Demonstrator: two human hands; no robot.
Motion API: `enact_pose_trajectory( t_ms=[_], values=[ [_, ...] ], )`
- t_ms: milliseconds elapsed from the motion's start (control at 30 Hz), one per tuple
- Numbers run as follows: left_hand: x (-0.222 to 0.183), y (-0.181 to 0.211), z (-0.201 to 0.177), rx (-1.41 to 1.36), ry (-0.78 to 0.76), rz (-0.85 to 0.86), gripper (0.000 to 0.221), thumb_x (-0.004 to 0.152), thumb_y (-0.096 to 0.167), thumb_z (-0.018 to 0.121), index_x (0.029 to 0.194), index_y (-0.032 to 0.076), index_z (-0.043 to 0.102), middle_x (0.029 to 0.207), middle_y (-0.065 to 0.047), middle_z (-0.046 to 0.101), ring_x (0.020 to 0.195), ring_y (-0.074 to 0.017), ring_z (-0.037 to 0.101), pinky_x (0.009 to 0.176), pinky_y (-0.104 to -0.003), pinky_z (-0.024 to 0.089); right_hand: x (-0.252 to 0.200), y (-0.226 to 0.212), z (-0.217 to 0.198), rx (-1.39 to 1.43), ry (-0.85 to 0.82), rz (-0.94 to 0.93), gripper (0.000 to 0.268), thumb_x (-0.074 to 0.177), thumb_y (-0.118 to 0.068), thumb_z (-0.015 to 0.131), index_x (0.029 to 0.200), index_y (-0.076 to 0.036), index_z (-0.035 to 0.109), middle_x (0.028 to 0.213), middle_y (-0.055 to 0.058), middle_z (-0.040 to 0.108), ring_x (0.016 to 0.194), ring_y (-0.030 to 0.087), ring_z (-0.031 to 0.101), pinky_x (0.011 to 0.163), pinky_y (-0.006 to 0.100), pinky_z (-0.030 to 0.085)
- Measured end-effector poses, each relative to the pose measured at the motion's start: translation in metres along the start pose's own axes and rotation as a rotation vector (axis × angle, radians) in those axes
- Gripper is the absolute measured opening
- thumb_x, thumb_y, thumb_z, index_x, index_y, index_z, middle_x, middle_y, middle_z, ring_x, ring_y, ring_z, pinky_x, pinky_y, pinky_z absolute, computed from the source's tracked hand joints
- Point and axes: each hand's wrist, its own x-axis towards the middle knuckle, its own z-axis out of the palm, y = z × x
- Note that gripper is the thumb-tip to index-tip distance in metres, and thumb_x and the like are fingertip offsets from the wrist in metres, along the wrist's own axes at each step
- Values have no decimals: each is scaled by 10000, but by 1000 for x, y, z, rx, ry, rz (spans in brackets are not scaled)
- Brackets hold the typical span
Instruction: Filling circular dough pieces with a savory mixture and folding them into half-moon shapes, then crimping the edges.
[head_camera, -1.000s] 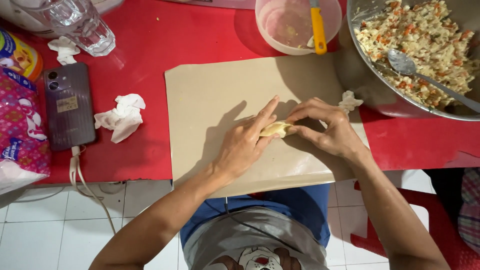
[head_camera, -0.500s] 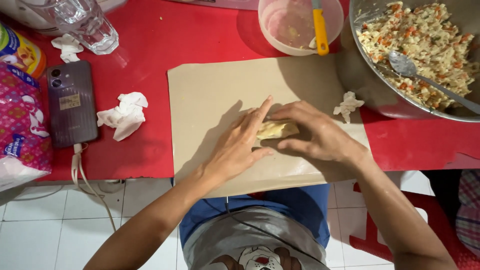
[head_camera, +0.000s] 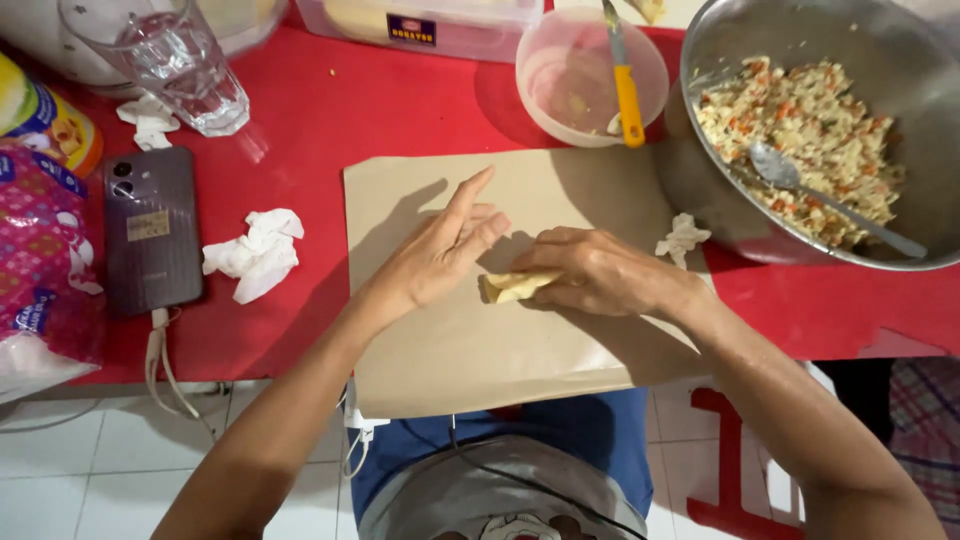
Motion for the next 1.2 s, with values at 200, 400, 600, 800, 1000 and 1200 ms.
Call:
enact_pose_trajectory(
  t_ms=[200,400,600,800,1000,1200],
  values=[
    [31,-14,-10,-203,82,-139,966,937,764,274,1463,-18,486,1334,-382,589,1271,-498,581,944,-548,574,8,22,-17,298,11,181,429,785,-84,843,1200,-54,738,1035,183,780,998,281,729,901,444,576],
    [52,-19,-19,-326,164,-228,981,920,766,323,1348,-73,596,1198,-363,668,1019,-398,749,644,-449,665,-3,-31,-81,420,189,596,478,774,-27,815,1248,-10,756,950,201,776,779,297,730,727,373,602],
    [59,-41,0,-11,298,-134,617,951,642,337,672,153,587,639,-42,662,629,-226,647,714,-383,464,44,-1,-183,147,445,510,330,905,-89,770,1221,-46,688,1033,-8,683,861,60,583,683,213,441],
    [45,-55,14,228,291,371,426,1023,371,558,1301,54,616,1133,-174,737,905,-389,730,685,-483,560,114,213,-256,143,686,535,283,958,-259,873,1000,-185,603,886,-35,622,711,78,632,471,252,462],
    [36,-44,2,647,377,574,491,1016,385,648,1275,-33,646,1082,-193,736,954,-359,692,827,-456,559,184,261,-241,-180,568,884,455,811,-114,858,1204,39,689,1207,215,649,919,312,675,531,331,587],
    [39,-59,4,635,349,578,365,1038,363,673,1189,31,651,875,-70,638,769,-234,624,710,-369,513,202,297,-215,-198,437,951,368,852,-16,811,1153,39,606,1059,203,665,860,307,666,696,316,593]
  ],
)
